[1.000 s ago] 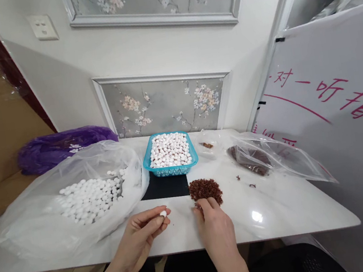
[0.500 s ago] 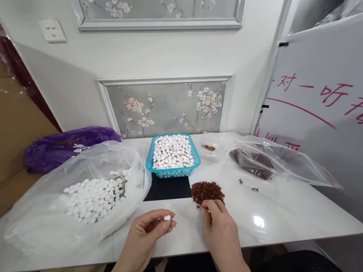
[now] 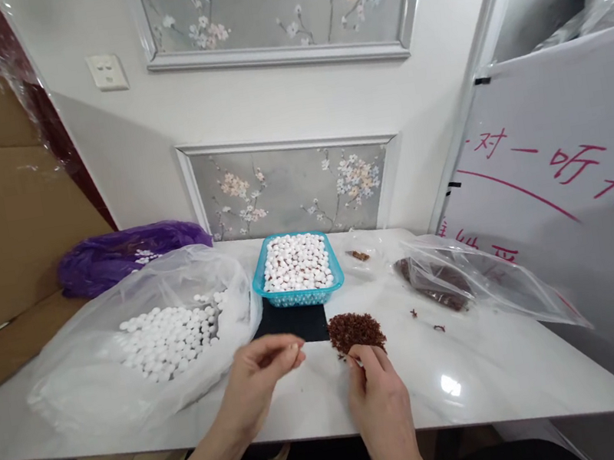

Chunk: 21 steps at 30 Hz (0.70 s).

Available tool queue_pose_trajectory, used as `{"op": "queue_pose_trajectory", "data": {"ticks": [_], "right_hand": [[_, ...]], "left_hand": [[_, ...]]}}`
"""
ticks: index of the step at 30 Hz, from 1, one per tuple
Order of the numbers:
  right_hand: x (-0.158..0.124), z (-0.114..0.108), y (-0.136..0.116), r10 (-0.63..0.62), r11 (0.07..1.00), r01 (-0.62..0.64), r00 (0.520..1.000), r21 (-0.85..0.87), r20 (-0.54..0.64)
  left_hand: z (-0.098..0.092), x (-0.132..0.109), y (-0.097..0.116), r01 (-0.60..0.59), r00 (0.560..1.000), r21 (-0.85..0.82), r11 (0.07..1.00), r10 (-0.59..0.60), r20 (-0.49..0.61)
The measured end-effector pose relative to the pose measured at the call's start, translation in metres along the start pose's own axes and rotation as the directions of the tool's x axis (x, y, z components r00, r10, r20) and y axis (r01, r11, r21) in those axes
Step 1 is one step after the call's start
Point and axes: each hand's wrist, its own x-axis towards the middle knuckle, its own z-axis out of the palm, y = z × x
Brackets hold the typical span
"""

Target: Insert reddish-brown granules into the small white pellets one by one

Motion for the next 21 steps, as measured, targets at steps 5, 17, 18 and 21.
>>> {"op": "queue_pose_trajectory", "data": {"ticks": [5, 17, 18, 21], "right_hand": [[-0.004, -0.001, 0.006, 0.069, 0.998, -0.069, 0.997, -0.003, 0.025], [-0.007, 0.004, 0.009, -0.001, 1.0, 0.002, 0.999, -0.022, 0.035], [-0.007, 0.004, 0.009, 0.002, 1.0, -0.002, 0.999, -0.017, 0.041], [-0.006, 0.004, 0.007, 0.013, 1.0, -0.013, 0.999, 0.014, 0.045]], "left_hand": [[0.024, 0.079, 0.026, -0.219, 0.967, 0.355, 0.909, 0.251, -0.046], [-0.025, 0.109, 0.06, -0.193, 0.965, 0.752, 0.63, 0.261, 0.029], [-0.035, 0.1, 0.068, -0.182, 0.968, 0.782, 0.596, 0.25, 0.035], [-0.076, 0.069, 0.085, -0.101, 0.985, 0.879, 0.466, 0.17, 0.023]]}}
